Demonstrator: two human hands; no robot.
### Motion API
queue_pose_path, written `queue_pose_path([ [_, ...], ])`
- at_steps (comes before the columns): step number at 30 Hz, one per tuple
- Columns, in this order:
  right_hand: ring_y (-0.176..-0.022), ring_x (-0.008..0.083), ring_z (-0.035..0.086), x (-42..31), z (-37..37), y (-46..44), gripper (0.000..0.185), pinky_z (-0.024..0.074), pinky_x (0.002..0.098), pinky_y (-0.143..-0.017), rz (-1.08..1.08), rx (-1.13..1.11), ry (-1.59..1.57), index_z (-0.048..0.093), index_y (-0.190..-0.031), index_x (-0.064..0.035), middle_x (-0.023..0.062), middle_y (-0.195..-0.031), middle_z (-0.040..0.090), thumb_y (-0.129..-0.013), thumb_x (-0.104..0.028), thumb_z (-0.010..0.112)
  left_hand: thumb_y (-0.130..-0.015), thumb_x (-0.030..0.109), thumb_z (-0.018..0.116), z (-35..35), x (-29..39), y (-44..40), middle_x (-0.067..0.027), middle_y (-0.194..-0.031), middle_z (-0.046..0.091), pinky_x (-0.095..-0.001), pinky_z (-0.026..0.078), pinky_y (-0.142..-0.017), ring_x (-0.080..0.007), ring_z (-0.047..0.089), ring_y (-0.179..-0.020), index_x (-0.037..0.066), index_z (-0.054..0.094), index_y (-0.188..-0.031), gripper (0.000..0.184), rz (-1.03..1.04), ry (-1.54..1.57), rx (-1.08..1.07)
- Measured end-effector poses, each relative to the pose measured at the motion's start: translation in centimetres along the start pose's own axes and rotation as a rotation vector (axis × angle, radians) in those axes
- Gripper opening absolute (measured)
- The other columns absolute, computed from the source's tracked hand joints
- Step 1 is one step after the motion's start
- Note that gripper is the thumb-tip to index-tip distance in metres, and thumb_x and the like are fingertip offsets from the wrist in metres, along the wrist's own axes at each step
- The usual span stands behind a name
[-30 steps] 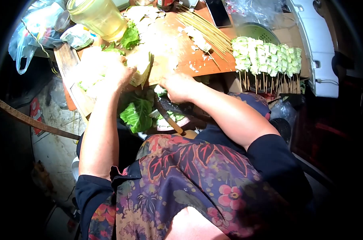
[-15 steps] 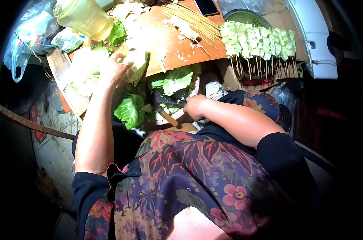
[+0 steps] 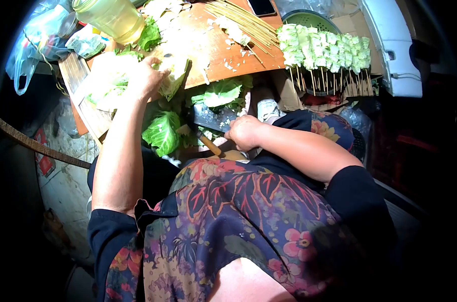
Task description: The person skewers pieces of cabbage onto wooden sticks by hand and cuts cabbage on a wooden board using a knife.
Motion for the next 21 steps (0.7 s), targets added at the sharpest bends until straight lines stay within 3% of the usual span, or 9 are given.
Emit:
queue_pose_path([
  [3,-0.091,0.0318,0.063,-1.0,-2.5,3.1,0.032,0.0497,0.0414,-0.079,-0.063,0.168,-0.027,0.065,-0.101,-0.0140,0.0124,-0.094,0.063,-0.071,-0.025,0.068,-0.080,0.029,0.072,0.2,-0.7,-1.1,-0.0220,-0.104,0.066,-0.0367,0.048,-0.087,-0.0290,0.064,-0.100,0.003,0.057,-0.121,0.051,0.053,-0.058,0.048],
  [8,-0.068,0.0237,0.060,-0.5,-8.3,9.9,0.022,0.0457,0.0348,-0.064,-0.147,0.232,-0.608,0.060,-0.089,-0.0086,0.0080,-0.072,0.061,-0.071,-0.020,0.066,-0.081,0.027,0.070,0.4,-0.6,-1.6,-0.0210,-0.097,0.067,-0.0365,0.049,-0.083,-0.0282,0.065,-0.091,0.003,0.058,-0.117,0.045,0.077,-0.117,0.099],
  [11,-0.077,0.0169,0.058,0.3,-10.1,13.3,0.022,0.0467,0.0304,-0.071,-0.237,0.308,-0.739,0.060,-0.091,-0.0056,0.0056,-0.084,0.062,-0.071,-0.014,0.067,-0.082,0.027,0.070,0.3,-0.6,-1.4,-0.0201,-0.095,0.067,-0.0351,0.050,-0.081,-0.0262,0.065,-0.087,0.002,0.059,-0.116,0.044,0.003,-0.001,0.013],
  [13,-0.084,0.0128,0.057,0.2,-11.3,15.0,0.024,0.0468,0.0282,-0.075,-0.176,0.464,-0.934,0.059,-0.096,-0.0058,0.0035,-0.091,0.061,-0.073,-0.007,0.064,-0.082,0.027,0.070,0.7,-1.3,-1.9,-0.0199,-0.095,0.067,-0.0342,0.050,-0.079,-0.0253,0.065,-0.087,0.003,0.059,-0.116,0.043,0.007,0.050,0.022],
  [14,-0.072,0.0081,0.053,0.5,-11.0,14.6,0.036,0.0448,0.0247,-0.067,-0.209,0.532,-1.180,0.055,-0.108,-0.0089,0.0009,-0.084,0.058,-0.072,-0.008,0.062,-0.082,0.028,0.069,1.0,-1.7,-2.1,-0.0197,-0.094,0.067,-0.0333,0.050,-0.078,-0.0243,0.065,-0.086,0.004,0.059,-0.116,0.043,0.010,0.100,0.030],
  [17,-0.070,0.0074,0.052,1.1,-12.0,12.8,0.053,0.0435,0.0212,-0.066,-0.136,0.747,-1.196,0.048,-0.124,-0.0128,0.0007,-0.083,0.056,-0.073,-0.006,0.060,-0.080,0.027,0.069,1.7,-2.2,-2.8,-0.0189,-0.096,0.068,-0.0341,0.050,-0.083,-0.0252,0.065,-0.091,0.005,0.062,-0.114,0.041,-0.007,0.159,-0.017],
  [18,-0.074,0.0067,0.055,1.1,-12.2,11.8,0.060,0.0469,0.0237,-0.067,-0.022,0.737,-1.105,0.041,-0.132,-0.0093,-0.0003,-0.083,0.058,-0.075,-0.002,0.057,-0.080,0.027,0.069,1.5,-1.9,-2.7,-0.0189,-0.096,0.068,-0.0341,0.050,-0.083,-0.0252,0.065,-0.091,0.005,0.062,-0.114,0.041,-0.007,0.153,-0.018],
  [19,-0.067,0.0099,0.057,0.9,-12.4,10.6,0.062,0.0468,0.0280,-0.061,0.035,0.819,-0.912,0.036,-0.135,-0.0095,0.0016,-0.076,0.057,-0.076,-0.004,0.056,-0.080,0.027,0.069,1.2,-1.3,-2.5,-0.0192,-0.096,0.068,-0.0346,0.050,-0.084,-0.0268,0.065,-0.091,0.007,0.063,-0.114,0.040,0.010,0.083,-0.009],
  [21,-0.064,0.0216,0.060,1.1,-11.2,7.3,0.064,0.0469,0.0359,-0.058,0.076,1.000,-0.773,0.032,-0.138,-0.0085,0.0092,-0.073,0.058,-0.078,-0.007,0.055,-0.080,0.027,0.069,1.4,-0.8,-2.2,-0.0196,-0.097,0.068,-0.0351,0.049,-0.085,-0.0284,0.065,-0.092,0.009,0.064,-0.114,0.039,0.025,0.007,-0.007],
])
Point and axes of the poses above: each hand's wrist, its own y-axis away from the middle knuckle, its own z-axis out of the palm, x = y × z, the point moved 4 cm from there along -y, towards the middle knuckle
